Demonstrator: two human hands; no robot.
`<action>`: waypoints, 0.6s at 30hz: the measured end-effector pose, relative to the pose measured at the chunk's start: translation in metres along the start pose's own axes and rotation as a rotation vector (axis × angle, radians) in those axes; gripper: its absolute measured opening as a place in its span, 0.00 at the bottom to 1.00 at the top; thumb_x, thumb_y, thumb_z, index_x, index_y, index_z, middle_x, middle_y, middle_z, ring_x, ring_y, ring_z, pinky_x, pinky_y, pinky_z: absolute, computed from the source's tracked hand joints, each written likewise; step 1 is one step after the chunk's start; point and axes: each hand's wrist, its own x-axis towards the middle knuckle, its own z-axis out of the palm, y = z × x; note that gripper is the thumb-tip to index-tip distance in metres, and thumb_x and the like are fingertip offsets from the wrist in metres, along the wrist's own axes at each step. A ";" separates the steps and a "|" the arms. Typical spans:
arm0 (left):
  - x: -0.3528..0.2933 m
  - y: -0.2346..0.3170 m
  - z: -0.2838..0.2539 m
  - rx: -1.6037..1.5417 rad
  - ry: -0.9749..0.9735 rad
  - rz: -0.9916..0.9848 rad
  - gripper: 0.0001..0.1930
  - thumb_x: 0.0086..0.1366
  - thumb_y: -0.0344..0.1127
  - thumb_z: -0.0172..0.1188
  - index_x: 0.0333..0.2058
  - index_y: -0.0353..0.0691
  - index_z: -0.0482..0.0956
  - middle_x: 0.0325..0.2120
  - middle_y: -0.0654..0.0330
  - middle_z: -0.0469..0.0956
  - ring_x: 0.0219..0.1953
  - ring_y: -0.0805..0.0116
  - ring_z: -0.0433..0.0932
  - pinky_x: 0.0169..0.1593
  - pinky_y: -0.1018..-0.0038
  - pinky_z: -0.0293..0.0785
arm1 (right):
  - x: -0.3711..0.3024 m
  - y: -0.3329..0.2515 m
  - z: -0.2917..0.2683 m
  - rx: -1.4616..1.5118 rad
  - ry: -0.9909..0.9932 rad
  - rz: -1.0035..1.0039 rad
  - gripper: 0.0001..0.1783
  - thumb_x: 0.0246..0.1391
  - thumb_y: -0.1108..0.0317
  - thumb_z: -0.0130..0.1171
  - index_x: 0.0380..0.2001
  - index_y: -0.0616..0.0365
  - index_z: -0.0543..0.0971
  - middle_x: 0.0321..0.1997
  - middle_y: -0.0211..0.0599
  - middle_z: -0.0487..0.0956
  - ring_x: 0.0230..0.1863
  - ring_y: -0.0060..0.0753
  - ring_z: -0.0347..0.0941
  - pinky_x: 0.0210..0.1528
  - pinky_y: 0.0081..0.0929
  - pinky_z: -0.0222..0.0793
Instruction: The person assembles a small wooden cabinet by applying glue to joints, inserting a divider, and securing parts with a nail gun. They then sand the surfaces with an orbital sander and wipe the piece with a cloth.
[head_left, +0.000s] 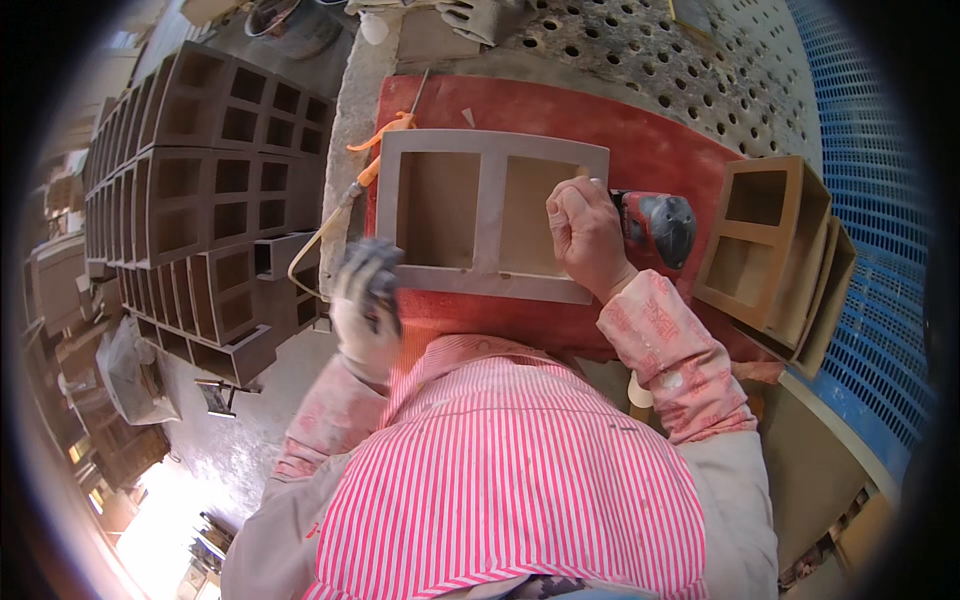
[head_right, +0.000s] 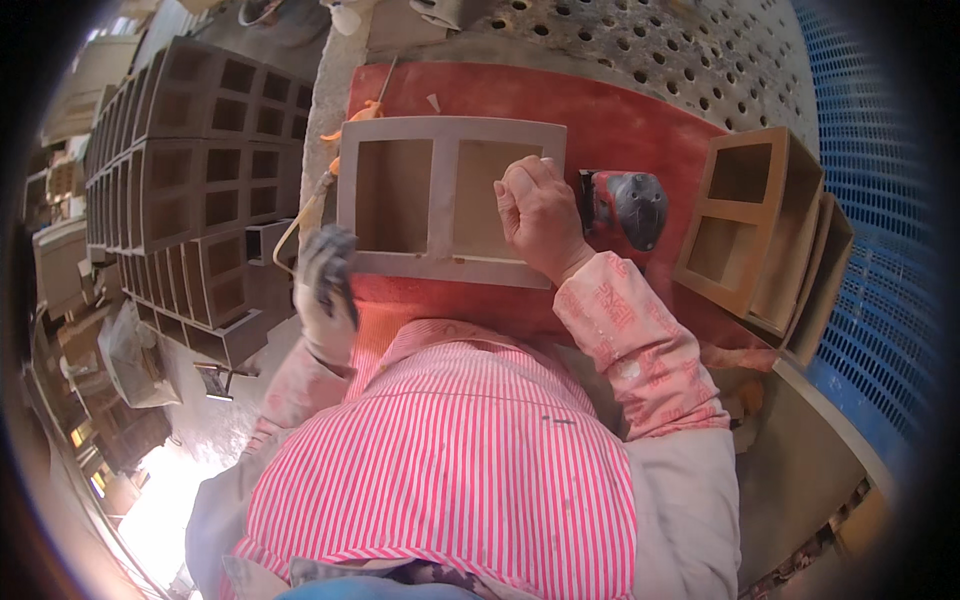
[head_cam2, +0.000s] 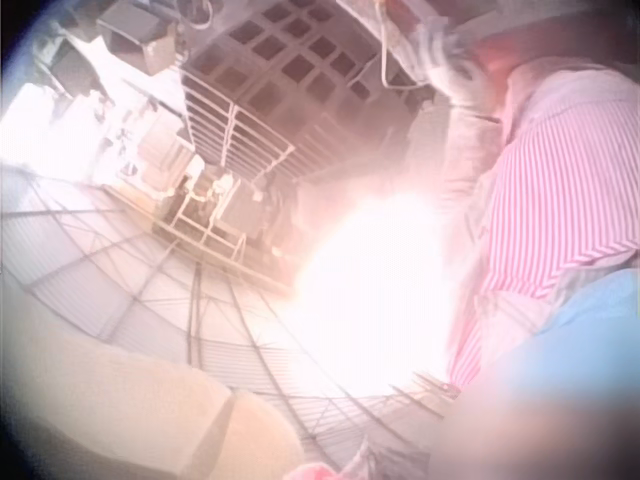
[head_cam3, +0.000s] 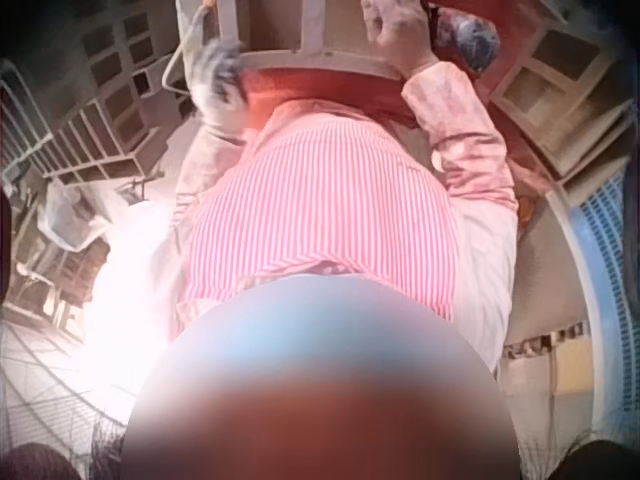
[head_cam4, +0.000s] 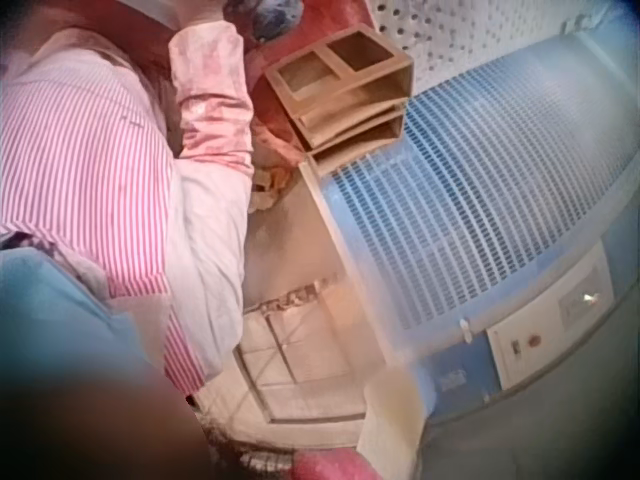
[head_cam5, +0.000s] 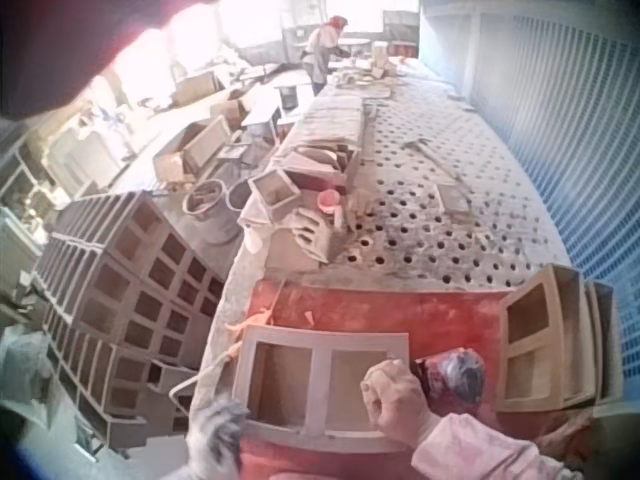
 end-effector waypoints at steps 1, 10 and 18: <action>-0.011 0.016 0.005 0.068 -0.056 0.018 0.16 0.70 0.27 0.61 0.55 0.32 0.83 0.56 0.48 0.83 0.63 0.46 0.80 0.72 0.51 0.69 | 0.000 0.000 0.001 0.002 0.007 -0.011 0.07 0.64 0.72 0.62 0.32 0.59 0.75 0.36 0.45 0.76 0.40 0.56 0.73 0.43 0.48 0.72; -0.026 0.072 0.099 0.218 -0.668 0.298 0.44 0.69 0.56 0.65 0.77 0.41 0.63 0.78 0.47 0.60 0.81 0.46 0.55 0.83 0.50 0.45 | -0.002 0.005 0.006 -0.058 0.039 -0.082 0.11 0.65 0.71 0.62 0.29 0.60 0.73 0.34 0.46 0.75 0.39 0.56 0.73 0.42 0.49 0.71; -0.035 0.031 0.024 0.641 -0.485 -0.194 0.49 0.71 0.58 0.63 0.80 0.39 0.52 0.82 0.45 0.47 0.84 0.47 0.41 0.84 0.50 0.33 | -0.003 0.007 0.007 -0.031 0.046 -0.061 0.13 0.66 0.69 0.63 0.28 0.60 0.73 0.33 0.46 0.75 0.39 0.57 0.73 0.42 0.50 0.71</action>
